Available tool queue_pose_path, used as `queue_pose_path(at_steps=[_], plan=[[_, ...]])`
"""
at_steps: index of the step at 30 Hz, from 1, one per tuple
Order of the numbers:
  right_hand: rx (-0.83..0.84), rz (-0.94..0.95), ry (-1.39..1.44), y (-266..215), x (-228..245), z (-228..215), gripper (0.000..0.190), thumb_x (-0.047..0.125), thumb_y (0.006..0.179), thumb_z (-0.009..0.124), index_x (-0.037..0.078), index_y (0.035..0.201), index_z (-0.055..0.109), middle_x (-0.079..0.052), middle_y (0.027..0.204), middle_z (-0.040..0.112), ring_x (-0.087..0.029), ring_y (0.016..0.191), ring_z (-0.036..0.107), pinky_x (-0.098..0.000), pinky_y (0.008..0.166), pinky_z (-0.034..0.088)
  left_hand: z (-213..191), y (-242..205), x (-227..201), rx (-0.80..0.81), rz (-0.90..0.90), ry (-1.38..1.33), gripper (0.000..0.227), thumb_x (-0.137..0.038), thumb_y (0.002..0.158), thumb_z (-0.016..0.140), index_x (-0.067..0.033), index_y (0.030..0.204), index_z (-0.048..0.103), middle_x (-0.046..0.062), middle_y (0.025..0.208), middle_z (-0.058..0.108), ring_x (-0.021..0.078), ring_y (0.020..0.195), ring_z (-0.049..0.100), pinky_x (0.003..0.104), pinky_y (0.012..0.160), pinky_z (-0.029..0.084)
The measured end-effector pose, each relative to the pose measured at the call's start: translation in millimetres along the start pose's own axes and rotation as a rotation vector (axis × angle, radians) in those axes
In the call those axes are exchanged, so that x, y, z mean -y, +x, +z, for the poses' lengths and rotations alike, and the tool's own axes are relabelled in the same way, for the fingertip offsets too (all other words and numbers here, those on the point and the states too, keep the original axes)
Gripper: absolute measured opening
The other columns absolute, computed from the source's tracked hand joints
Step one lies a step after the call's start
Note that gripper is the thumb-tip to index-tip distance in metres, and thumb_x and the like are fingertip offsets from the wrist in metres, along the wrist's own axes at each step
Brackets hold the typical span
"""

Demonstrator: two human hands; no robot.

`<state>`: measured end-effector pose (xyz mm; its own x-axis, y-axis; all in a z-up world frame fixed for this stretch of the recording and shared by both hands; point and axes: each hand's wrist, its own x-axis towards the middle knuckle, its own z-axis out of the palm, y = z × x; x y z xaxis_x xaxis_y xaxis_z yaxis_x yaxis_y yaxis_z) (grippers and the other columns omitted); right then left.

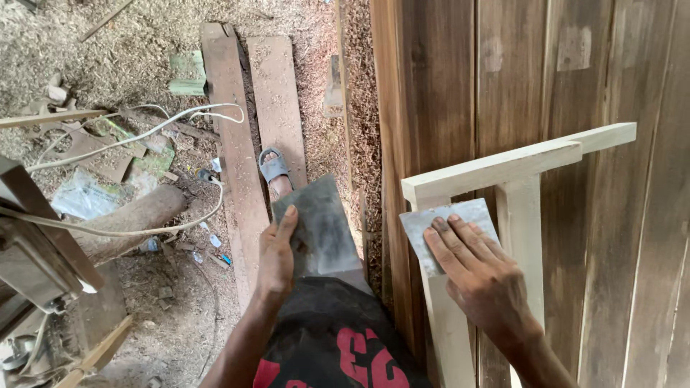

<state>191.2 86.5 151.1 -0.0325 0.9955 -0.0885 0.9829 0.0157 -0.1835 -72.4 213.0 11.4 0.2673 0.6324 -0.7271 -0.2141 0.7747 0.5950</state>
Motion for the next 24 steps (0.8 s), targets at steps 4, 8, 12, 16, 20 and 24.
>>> queue_pose_path(at_steps=[4,8,12,16,20,24], plan=[[0.027,0.013,0.036,-1,4,-10,0.058,-0.007,0.065,0.072,0.007,0.122,0.07,-0.012,0.125,0.073,-0.03,0.12,0.068,-0.0461,0.105,0.052,-4,8,-13,-0.01,0.102,-0.008,0.035,-0.035,0.107,0.058,-0.0123,0.081,0.062,-0.004,0.067,0.055,0.0067,0.054,0.046,0.026,0.049,0.038],[-0.027,-0.01,0.034,-2,-10,-18,0.043,-0.002,0.077,0.077,0.01,0.118,0.072,-0.009,0.119,0.076,-0.025,0.112,0.072,-0.0415,0.099,0.056,-6,6,-24,-0.069,0.151,0.001,0.035,-0.035,0.108,0.056,-0.0119,0.083,0.063,-0.004,0.067,0.055,0.0064,0.053,0.046,0.025,0.048,0.036],[-0.116,0.01,-0.061,1,-35,-16,0.043,-0.003,0.077,0.076,0.011,0.118,0.073,-0.008,0.119,0.077,-0.026,0.113,0.074,-0.0409,0.099,0.058,-5,0,-26,-0.106,0.11,-0.037,0.034,-0.036,0.106,0.055,-0.0098,0.087,0.067,-0.002,0.07,0.061,0.0078,0.055,0.051,0.025,0.048,0.04],[-0.181,-0.059,-0.102,10,-39,11,0.042,0.002,0.082,0.08,0.014,0.122,0.071,-0.008,0.123,0.075,-0.024,0.118,0.07,-0.0444,0.107,0.055,-5,-4,-21,-0.175,0.063,0.059,0.038,-0.038,0.106,0.055,-0.0068,0.088,0.067,0.001,0.069,0.06,0.0102,0.052,0.051,0.027,0.043,0.039],[-0.167,-0.041,-0.067,3,-26,27,0.049,0.002,0.079,0.078,0.01,0.126,0.069,-0.011,0.127,0.072,-0.027,0.123,0.067,-0.0464,0.11,0.052,-7,-4,-12,-0.158,0.066,0.026,0.036,-0.037,0.104,0.054,-0.0056,0.095,0.069,0.001,0.073,0.064,0.0093,0.055,0.054,0.025,0.047,0.043],[-0.11,0.002,-0.076,-10,-13,23,0.053,-0.006,0.077,0.071,0.007,0.129,0.068,-0.011,0.131,0.071,-0.027,0.126,0.066,-0.0445,0.112,0.049,-8,0,-8,-0.171,0.063,0.053,0.037,-0.036,0.105,0.055,-0.0034,0.094,0.069,0.003,0.074,0.064,0.01,0.056,0.054,0.026,0.048,0.045]])
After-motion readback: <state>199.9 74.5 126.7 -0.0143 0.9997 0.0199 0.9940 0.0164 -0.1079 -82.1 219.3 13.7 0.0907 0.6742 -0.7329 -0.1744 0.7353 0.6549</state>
